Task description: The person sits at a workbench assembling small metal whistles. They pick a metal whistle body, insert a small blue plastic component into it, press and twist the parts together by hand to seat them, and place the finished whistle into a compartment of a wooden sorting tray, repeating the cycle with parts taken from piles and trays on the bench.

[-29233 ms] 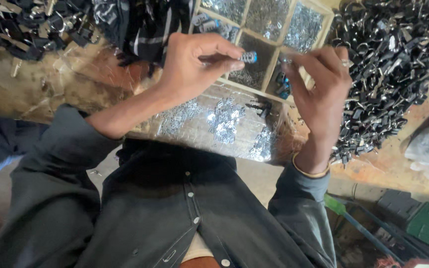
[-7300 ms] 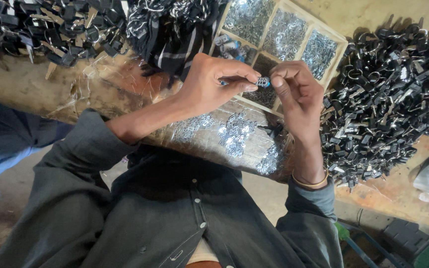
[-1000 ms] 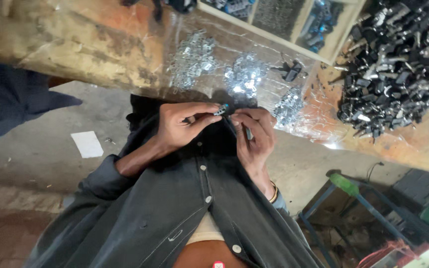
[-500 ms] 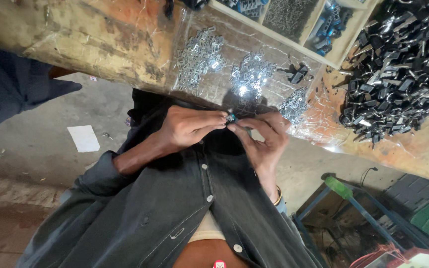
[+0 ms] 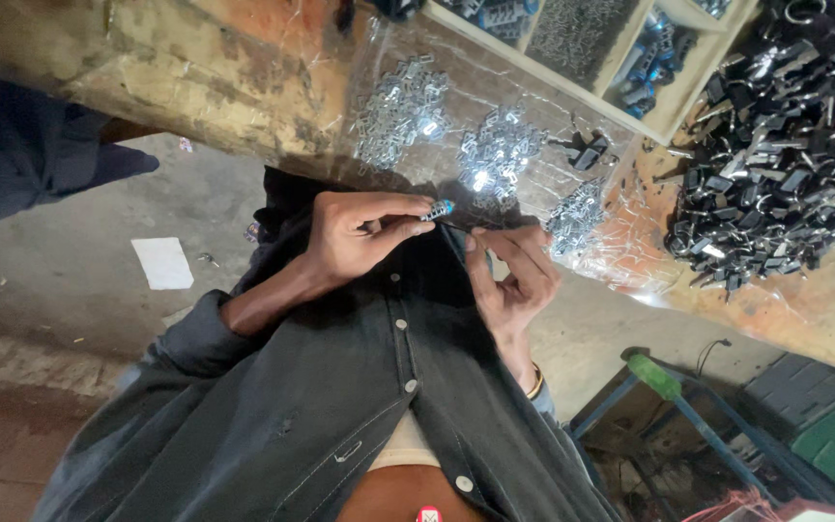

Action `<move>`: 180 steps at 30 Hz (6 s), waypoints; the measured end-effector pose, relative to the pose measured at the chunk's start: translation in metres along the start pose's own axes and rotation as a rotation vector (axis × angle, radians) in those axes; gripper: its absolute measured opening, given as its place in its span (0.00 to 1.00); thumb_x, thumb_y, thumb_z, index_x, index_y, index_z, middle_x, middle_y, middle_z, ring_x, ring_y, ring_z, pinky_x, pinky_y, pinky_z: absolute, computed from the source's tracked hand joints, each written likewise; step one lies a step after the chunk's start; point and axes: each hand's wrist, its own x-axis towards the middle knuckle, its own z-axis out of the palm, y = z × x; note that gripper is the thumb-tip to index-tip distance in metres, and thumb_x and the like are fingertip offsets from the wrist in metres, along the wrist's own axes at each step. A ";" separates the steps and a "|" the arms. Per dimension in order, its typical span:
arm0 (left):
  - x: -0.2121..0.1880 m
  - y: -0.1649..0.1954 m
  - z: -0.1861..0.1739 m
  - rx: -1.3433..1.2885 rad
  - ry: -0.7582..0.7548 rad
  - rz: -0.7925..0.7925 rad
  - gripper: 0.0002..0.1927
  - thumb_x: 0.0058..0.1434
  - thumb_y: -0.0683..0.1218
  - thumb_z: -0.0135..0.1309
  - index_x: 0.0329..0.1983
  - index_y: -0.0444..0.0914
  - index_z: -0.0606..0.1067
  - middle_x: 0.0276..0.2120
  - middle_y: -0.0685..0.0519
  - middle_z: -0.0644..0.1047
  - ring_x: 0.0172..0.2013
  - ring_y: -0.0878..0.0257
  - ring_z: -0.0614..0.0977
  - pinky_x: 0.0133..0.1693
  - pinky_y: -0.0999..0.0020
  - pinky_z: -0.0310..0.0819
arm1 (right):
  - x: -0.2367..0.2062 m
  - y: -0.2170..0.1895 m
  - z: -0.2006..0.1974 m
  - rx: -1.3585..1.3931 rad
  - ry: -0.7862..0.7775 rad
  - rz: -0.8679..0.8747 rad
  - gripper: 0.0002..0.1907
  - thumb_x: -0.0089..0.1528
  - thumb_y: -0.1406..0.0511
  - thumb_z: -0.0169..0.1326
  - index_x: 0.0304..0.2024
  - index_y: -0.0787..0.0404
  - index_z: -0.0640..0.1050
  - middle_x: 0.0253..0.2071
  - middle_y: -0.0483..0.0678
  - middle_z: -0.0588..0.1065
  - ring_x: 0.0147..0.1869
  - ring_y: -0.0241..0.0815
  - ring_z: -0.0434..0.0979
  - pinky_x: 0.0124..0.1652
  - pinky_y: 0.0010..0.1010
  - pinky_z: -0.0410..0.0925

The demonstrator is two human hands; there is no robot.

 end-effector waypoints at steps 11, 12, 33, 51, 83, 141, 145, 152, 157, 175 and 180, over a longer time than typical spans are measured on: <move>-0.003 -0.003 0.002 0.055 0.020 0.100 0.12 0.61 0.39 0.68 0.47 0.35 0.82 0.46 0.48 0.84 0.40 0.65 0.88 0.34 0.74 0.81 | 0.010 -0.016 0.019 0.159 -0.084 0.116 0.09 0.63 0.78 0.63 0.46 0.69 0.82 0.44 0.50 0.79 0.49 0.38 0.73 0.49 0.27 0.68; -0.004 -0.004 0.002 0.059 0.021 0.114 0.12 0.61 0.39 0.68 0.48 0.35 0.82 0.46 0.48 0.84 0.40 0.64 0.88 0.35 0.73 0.81 | 0.010 -0.015 0.020 0.175 -0.073 0.137 0.09 0.62 0.77 0.63 0.45 0.68 0.81 0.44 0.49 0.79 0.48 0.37 0.73 0.48 0.26 0.68; -0.015 0.005 -0.044 0.096 0.257 -0.013 0.09 0.62 0.36 0.67 0.45 0.32 0.83 0.45 0.47 0.85 0.33 0.70 0.84 0.31 0.77 0.74 | 0.035 -0.032 0.030 -0.297 -0.235 -0.296 0.13 0.60 0.68 0.67 0.46 0.52 0.83 0.51 0.47 0.78 0.58 0.51 0.73 0.64 0.42 0.51; -0.003 -0.003 0.008 0.032 0.022 0.092 0.12 0.61 0.41 0.68 0.47 0.36 0.82 0.45 0.50 0.85 0.37 0.67 0.88 0.32 0.74 0.79 | 0.010 -0.011 0.012 -0.115 -0.023 -0.086 0.08 0.62 0.76 0.64 0.41 0.63 0.79 0.41 0.49 0.80 0.47 0.44 0.77 0.56 0.33 0.61; -0.001 0.001 0.004 0.034 0.010 0.083 0.12 0.60 0.39 0.68 0.46 0.34 0.82 0.45 0.49 0.85 0.41 0.64 0.88 0.34 0.74 0.81 | 0.007 -0.005 0.009 0.090 -0.058 0.013 0.07 0.64 0.77 0.62 0.44 0.67 0.80 0.44 0.50 0.81 0.48 0.42 0.78 0.55 0.29 0.67; 0.001 -0.001 0.008 0.277 -0.005 0.281 0.12 0.62 0.36 0.64 0.49 0.35 0.82 0.45 0.47 0.84 0.44 0.56 0.88 0.41 0.68 0.85 | 0.007 -0.015 0.017 0.083 -0.060 0.145 0.13 0.62 0.73 0.67 0.46 0.65 0.77 0.40 0.44 0.81 0.42 0.35 0.74 0.40 0.26 0.69; 0.010 0.007 -0.005 0.287 -0.088 0.479 0.14 0.61 0.35 0.64 0.49 0.36 0.80 0.48 0.48 0.83 0.41 0.56 0.88 0.41 0.65 0.84 | 0.021 -0.013 -0.002 -0.005 -0.221 0.225 0.22 0.55 0.68 0.72 0.50 0.65 0.79 0.36 0.44 0.80 0.38 0.34 0.76 0.39 0.28 0.67; 0.026 0.028 -0.006 0.200 -0.294 0.532 0.18 0.57 0.38 0.67 0.51 0.38 0.80 0.44 0.50 0.82 0.40 0.55 0.86 0.39 0.63 0.82 | 0.058 -0.004 -0.029 0.002 -0.495 -0.108 0.16 0.43 0.62 0.75 0.29 0.60 0.83 0.27 0.43 0.79 0.36 0.43 0.74 0.47 0.38 0.59; 0.033 0.035 -0.001 0.119 -0.174 0.475 0.17 0.59 0.37 0.69 0.51 0.37 0.80 0.43 0.50 0.81 0.40 0.57 0.86 0.39 0.66 0.82 | 0.077 0.010 -0.050 -0.659 0.002 -0.062 0.18 0.52 0.69 0.74 0.44 0.62 0.86 0.48 0.50 0.76 0.60 0.53 0.67 0.58 0.49 0.58; 0.036 0.019 0.011 -0.027 -0.059 0.305 0.14 0.61 0.33 0.64 0.50 0.34 0.80 0.45 0.45 0.83 0.42 0.59 0.88 0.42 0.69 0.85 | 0.039 0.013 -0.022 0.576 -0.115 0.320 0.11 0.57 0.79 0.65 0.42 0.69 0.83 0.43 0.54 0.79 0.43 0.40 0.82 0.42 0.29 0.76; 0.033 0.013 0.002 0.095 -0.087 0.400 0.12 0.61 0.35 0.65 0.48 0.34 0.80 0.44 0.45 0.83 0.42 0.54 0.89 0.44 0.66 0.87 | 0.068 -0.023 -0.026 0.266 -0.267 0.072 0.08 0.54 0.73 0.70 0.36 0.66 0.84 0.36 0.49 0.82 0.39 0.36 0.83 0.36 0.26 0.74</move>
